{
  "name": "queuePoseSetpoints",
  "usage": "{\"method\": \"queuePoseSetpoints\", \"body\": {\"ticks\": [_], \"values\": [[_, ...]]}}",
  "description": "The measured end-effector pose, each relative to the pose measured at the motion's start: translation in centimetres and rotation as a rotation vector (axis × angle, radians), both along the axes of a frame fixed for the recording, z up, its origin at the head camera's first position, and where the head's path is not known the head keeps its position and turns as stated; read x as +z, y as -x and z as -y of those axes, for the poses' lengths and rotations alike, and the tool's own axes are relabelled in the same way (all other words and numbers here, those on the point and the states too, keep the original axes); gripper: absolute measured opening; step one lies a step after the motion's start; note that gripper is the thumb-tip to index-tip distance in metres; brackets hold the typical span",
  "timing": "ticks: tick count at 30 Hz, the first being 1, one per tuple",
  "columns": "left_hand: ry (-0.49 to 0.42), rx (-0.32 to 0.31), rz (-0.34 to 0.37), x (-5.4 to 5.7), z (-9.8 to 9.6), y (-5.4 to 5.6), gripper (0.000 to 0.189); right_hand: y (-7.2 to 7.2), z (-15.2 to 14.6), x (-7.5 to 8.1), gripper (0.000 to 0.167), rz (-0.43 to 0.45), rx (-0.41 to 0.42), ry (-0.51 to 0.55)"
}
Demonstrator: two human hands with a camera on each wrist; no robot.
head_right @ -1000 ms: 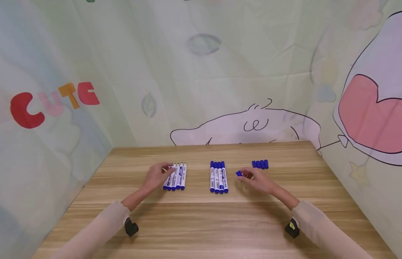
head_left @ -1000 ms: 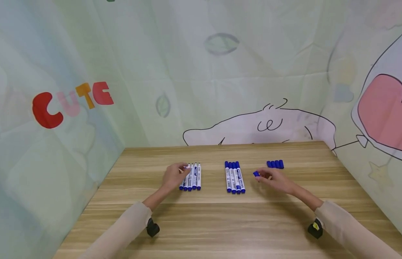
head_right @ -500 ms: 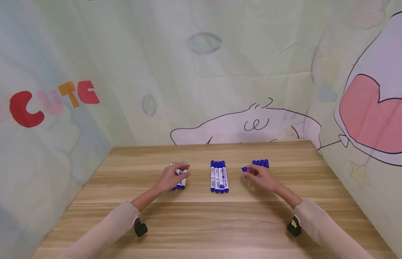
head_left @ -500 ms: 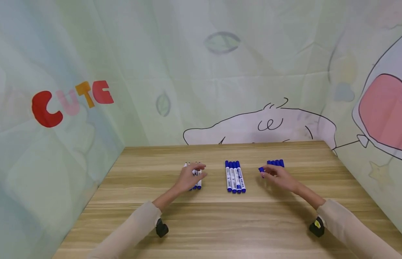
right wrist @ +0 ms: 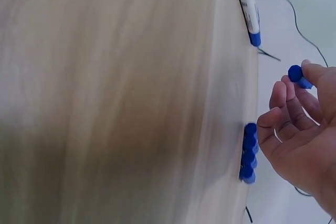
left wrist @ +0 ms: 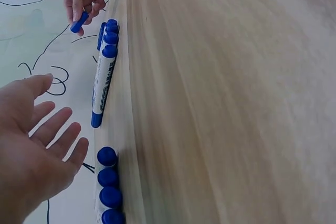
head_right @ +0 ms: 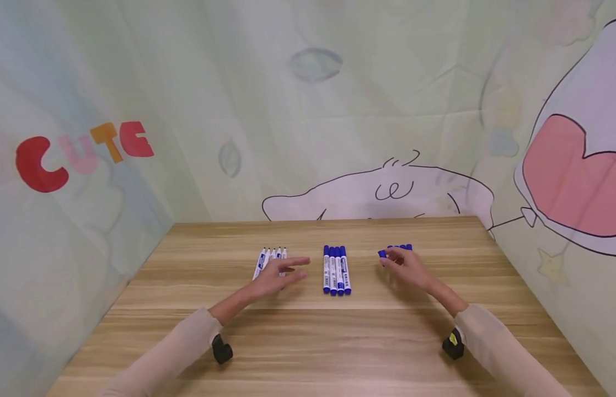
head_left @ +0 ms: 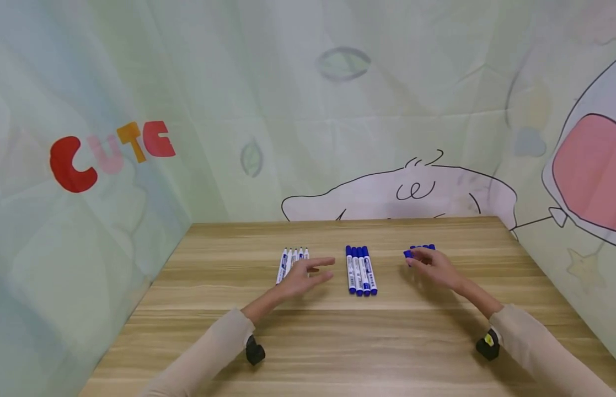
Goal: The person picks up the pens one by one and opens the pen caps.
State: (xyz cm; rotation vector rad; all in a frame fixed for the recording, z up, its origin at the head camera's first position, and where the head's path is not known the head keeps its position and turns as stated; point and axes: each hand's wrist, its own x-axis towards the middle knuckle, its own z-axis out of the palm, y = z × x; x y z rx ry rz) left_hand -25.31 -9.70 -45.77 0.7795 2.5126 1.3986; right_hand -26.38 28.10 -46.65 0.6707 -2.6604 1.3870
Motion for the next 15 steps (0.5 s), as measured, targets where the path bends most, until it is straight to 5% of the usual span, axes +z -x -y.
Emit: {"method": "queuePoseSetpoints", "body": {"ticks": [6,15], "values": [[-0.084,0.013,0.169,0.0,-0.7,-0.4,0.043,0.1,-1.1,0.7,0.032,0.016,-0.03,0.025],[-0.052,0.023,0.22,-0.2,-1.2,-0.6,0.044,0.6,-2.5,1.3,0.037,0.004,-0.109,-0.008]]}}
